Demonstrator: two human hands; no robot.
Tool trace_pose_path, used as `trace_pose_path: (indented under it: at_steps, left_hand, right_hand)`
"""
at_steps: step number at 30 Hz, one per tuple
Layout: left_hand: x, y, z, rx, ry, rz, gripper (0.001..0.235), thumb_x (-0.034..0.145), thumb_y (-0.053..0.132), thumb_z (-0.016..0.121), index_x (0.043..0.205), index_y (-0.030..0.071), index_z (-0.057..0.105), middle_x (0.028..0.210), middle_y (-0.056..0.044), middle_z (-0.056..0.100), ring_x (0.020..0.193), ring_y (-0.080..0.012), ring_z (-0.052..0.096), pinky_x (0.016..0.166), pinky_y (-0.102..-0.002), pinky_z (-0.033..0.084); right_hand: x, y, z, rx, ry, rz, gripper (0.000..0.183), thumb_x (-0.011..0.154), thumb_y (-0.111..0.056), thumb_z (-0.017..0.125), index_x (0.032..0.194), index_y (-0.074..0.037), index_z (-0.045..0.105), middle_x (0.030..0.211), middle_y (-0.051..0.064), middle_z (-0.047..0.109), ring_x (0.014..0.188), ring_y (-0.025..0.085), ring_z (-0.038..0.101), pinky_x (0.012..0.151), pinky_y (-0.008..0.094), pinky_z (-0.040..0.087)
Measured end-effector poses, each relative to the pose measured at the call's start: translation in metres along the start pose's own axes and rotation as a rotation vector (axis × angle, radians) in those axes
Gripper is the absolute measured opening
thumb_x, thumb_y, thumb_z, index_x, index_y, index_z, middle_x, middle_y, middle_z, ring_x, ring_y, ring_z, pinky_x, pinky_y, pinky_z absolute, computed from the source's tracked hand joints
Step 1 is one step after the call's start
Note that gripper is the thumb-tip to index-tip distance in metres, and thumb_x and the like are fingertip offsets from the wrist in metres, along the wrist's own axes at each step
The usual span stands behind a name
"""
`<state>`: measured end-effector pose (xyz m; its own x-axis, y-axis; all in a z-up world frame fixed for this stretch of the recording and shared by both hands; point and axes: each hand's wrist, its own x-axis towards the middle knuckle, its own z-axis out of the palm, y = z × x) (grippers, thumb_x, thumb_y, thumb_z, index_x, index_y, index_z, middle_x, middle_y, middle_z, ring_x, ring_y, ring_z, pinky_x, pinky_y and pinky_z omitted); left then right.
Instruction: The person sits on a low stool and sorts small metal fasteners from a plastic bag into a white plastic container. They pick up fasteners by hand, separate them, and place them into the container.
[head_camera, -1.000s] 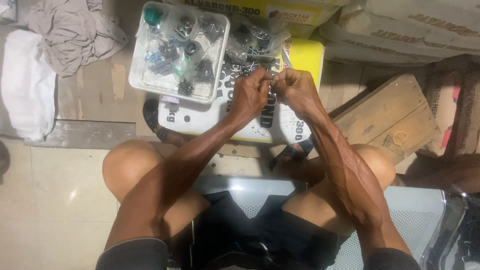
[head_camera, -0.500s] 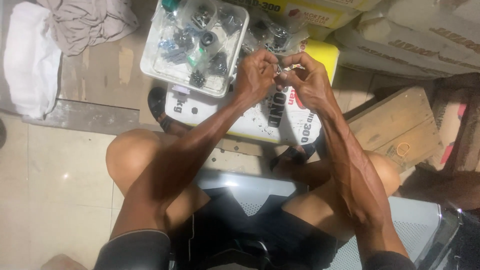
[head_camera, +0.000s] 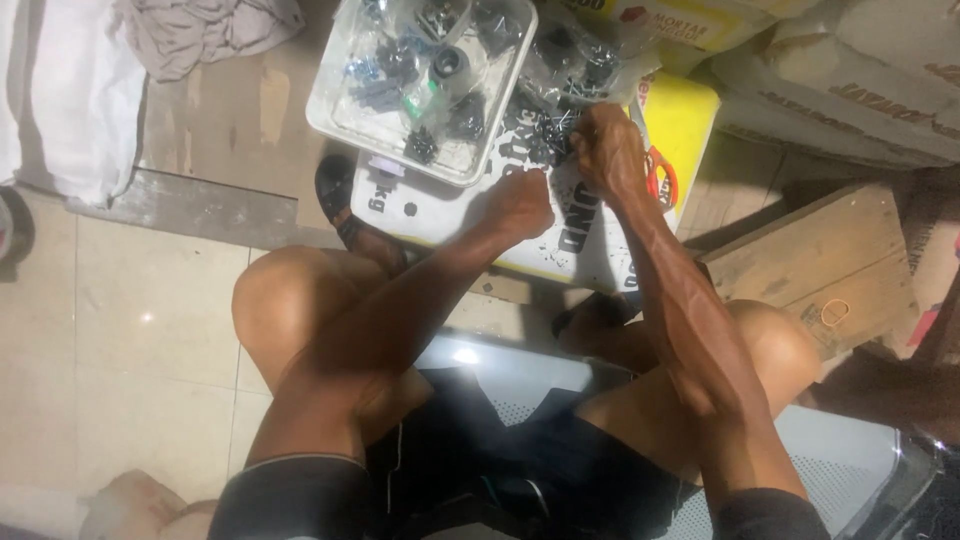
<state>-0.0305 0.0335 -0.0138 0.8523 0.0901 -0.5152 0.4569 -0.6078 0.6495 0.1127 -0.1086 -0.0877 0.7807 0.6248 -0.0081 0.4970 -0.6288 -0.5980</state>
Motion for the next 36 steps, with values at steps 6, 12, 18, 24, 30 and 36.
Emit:
trace_pose_path:
  at_steps: [6, 12, 18, 24, 30, 36]
  left_hand:
    - [-0.034, 0.024, -0.047, 0.256, -0.012, -0.009, 0.027, 0.09, -0.004, 0.062, 0.115, -0.012, 0.07, 0.105, -0.029, 0.074, 0.101, -0.0406, 0.075, 0.086, -0.051, 0.062]
    - [-0.032, 0.026, -0.044, 0.327, 0.008, -0.051, 0.023, 0.093, -0.001, 0.064, 0.114, -0.008, 0.07, 0.103, -0.026, 0.074, 0.102, -0.039, 0.075, 0.085, -0.049, 0.062]
    - [-0.007, -0.007, -0.01, 0.321, 0.106, -0.035, 0.026, 0.095, 0.003, 0.062, 0.119, -0.006, 0.068, 0.102, -0.022, 0.072, 0.101, -0.036, 0.076, 0.084, -0.045, 0.063]
    - [0.037, -0.055, 0.038, 0.263, 0.281, 0.021, 0.037, 0.111, 0.015, 0.031, 0.117, -0.003, 0.062, 0.092, -0.02, 0.07, 0.084, -0.0356, 0.069, 0.065, -0.049, 0.06]
    - [0.003, -0.018, 0.012, 0.33, 0.073, 0.018, 0.076, 0.105, 0.006, 0.05, 0.165, 0.005, 0.003, 0.101, -0.021, 0.065, 0.071, -0.0283, 0.068, 0.062, -0.041, 0.063]
    - [0.053, -0.054, 0.034, 0.44, 0.373, 0.245, 0.041, 0.108, 0.008, 0.038, 0.146, 0.0, 0.051, 0.093, -0.024, 0.07, 0.054, -0.0326, 0.066, 0.042, -0.046, 0.056]
  right_hand:
    - [-0.013, 0.0, -0.034, -0.022, 0.074, 0.094, 0.015, 0.092, 0.007, 0.065, 0.101, -0.003, 0.074, 0.096, 0.023, 0.069, 0.092, 0.047, 0.071, 0.082, 0.054, 0.056]
    - [-0.03, 0.019, -0.003, -0.18, -0.143, 0.162, 0.022, 0.085, 0.001, 0.073, 0.106, -0.008, 0.074, 0.099, 0.017, 0.067, 0.102, 0.041, 0.07, 0.089, 0.055, 0.057]
    - [-0.032, 0.008, -0.016, -0.258, -0.275, 0.25, 0.026, 0.091, -0.004, 0.07, 0.117, -0.007, 0.073, 0.106, 0.021, 0.069, 0.109, 0.043, 0.069, 0.094, 0.056, 0.056]
    - [-0.042, -0.025, -0.08, -0.022, -0.154, 0.194, 0.019, 0.095, 0.008, 0.059, 0.109, -0.005, 0.059, 0.089, 0.011, 0.068, 0.072, 0.024, 0.067, 0.064, 0.036, 0.062]
    - [-0.075, -0.104, -0.153, 0.039, -0.042, -0.114, 0.016, 0.1, -0.003, 0.055, 0.091, -0.003, 0.068, 0.09, 0.01, 0.072, 0.079, 0.023, 0.065, 0.07, 0.04, 0.053]
    - [-0.07, -0.087, -0.137, 0.084, 0.008, -0.234, 0.015, 0.104, 0.001, 0.054, 0.096, -0.001, 0.067, 0.089, 0.013, 0.072, 0.075, 0.022, 0.069, 0.067, 0.034, 0.06]
